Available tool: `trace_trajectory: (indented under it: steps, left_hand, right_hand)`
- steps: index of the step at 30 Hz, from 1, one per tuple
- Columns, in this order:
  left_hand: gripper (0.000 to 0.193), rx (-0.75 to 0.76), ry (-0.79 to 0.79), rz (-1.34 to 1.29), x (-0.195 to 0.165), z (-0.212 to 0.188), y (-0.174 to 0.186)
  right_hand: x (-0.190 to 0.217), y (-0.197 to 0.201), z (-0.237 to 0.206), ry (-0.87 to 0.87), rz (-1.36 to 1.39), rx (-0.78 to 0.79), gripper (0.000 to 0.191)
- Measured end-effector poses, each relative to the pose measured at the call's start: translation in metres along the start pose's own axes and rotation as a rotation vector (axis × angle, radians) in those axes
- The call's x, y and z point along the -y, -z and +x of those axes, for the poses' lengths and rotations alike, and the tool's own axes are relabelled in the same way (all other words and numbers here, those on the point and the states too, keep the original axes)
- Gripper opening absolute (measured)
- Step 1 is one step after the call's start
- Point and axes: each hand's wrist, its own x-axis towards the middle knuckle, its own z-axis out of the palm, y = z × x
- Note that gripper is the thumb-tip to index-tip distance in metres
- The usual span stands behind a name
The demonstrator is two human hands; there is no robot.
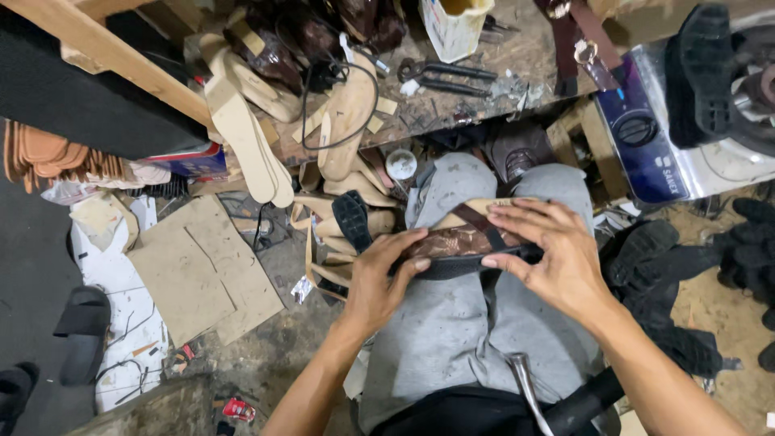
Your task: The person sits on the floor and works a woman's shoe between their legs, using a curved heated iron to press and smooth the sole edge around the shoe. They turn the shoe to work different sides, then place it on a wooden rack with finished shoes and pick up another shoe to repeat the pressing.
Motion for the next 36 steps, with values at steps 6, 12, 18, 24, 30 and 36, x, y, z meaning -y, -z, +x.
trace_trajectory:
  steps: [6, 12, 18, 24, 30, 36]
  left_hand:
    - [0.027, -0.150, 0.246, -0.177, 0.014, -0.025, -0.004]
    - [0.030, -0.165, 0.440, -0.705, 0.041, -0.046, -0.012]
    - [0.040, -0.189, 0.557, -0.507, 0.070, -0.029, -0.009]
    - [0.069, -0.408, 0.466, -1.328, 0.043, 0.012, -0.010]
    - [0.086, -0.215, 0.215, -1.639, 0.011, 0.027, -0.054]
    - [0.085, -0.163, 0.267, -1.613, 0.026, 0.028, -0.067]
  right_hand:
    - [0.003, -0.004, -0.009, -0.013, 0.050, -0.004, 0.059]
    - [-0.002, 0.003, -0.011, -0.024, 0.181, 0.087, 0.062]
    - [-0.008, 0.027, -0.003, -0.166, 0.210, 0.481, 0.092]
    - [0.025, 0.000, -0.043, -0.601, 0.955, 0.289, 0.076]
    - [0.050, -0.041, -0.094, -0.785, 1.704, 0.136, 0.066]
    - [0.054, -0.046, -0.106, -0.788, 1.593, 0.038, 0.072]
